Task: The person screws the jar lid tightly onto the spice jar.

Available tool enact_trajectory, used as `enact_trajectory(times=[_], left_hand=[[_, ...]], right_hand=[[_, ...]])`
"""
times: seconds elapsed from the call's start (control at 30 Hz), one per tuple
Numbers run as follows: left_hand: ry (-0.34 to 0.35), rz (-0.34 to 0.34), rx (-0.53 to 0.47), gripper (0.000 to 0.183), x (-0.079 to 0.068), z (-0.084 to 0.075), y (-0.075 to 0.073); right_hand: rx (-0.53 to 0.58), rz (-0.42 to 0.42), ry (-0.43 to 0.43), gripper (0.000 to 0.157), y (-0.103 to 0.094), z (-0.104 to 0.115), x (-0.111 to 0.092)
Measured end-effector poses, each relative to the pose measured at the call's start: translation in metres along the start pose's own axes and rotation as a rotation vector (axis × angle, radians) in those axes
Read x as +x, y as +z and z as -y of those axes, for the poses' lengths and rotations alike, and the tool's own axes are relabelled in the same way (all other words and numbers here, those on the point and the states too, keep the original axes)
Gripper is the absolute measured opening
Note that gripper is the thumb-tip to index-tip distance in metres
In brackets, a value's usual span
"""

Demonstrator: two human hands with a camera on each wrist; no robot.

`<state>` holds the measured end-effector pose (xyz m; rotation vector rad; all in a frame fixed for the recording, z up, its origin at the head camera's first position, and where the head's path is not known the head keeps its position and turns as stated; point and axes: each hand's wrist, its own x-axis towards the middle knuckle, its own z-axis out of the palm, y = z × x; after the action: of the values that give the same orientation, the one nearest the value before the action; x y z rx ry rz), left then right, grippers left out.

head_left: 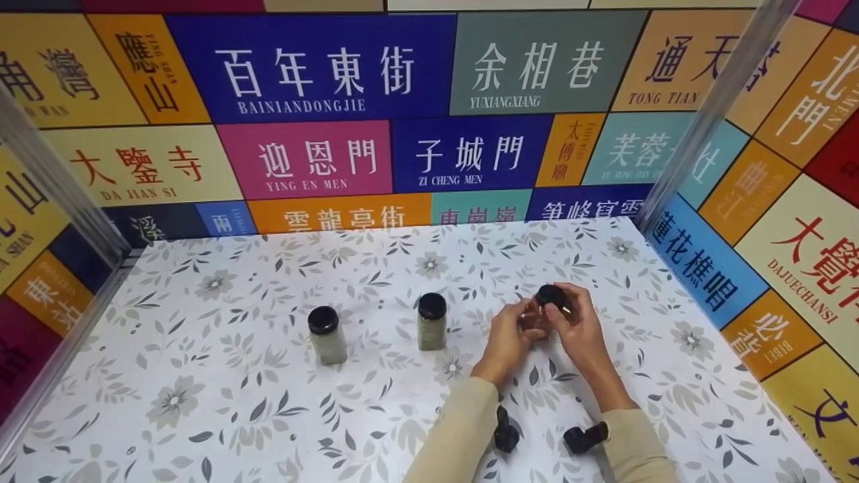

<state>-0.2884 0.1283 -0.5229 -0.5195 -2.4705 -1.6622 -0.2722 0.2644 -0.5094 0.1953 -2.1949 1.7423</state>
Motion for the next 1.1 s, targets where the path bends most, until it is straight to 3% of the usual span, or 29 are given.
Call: enact_trajectory(times=[0.17, 0.33, 0.5, 0.83, 1.1], left_hand=[[-0.011, 0.013, -0.048, 0.04, -0.0001, 0.0008, 0.0001], [0.016, 0.014, -0.026, 0.033, -0.0006, 0.0006, -0.0016], [0.021, 0.021, -0.02, 0.034, -0.0001, 0.0009, -0.0024], [0.02, 0.018, -0.019, 0.036, -0.0002, 0.0009, -0.0009], [0.003, 0.016, -0.022, 0.037, -0.0008, 0.0007, -0.0011]], right_hand=[[0.031, -0.025, 0.069, 0.05, 0.0044, 0.0026, 0.0006], [0.017, 0.028, 0.12, 0.052, 0.001, 0.0069, 0.0007], [0.028, 0.046, 0.115, 0.045, -0.0027, 0.0088, 0.0008], [0.047, -0.04, 0.108, 0.043, 0.0033, 0.0062, 0.0023], [0.022, 0.004, 0.138, 0.049, -0.0004, 0.0065, 0.0009]])
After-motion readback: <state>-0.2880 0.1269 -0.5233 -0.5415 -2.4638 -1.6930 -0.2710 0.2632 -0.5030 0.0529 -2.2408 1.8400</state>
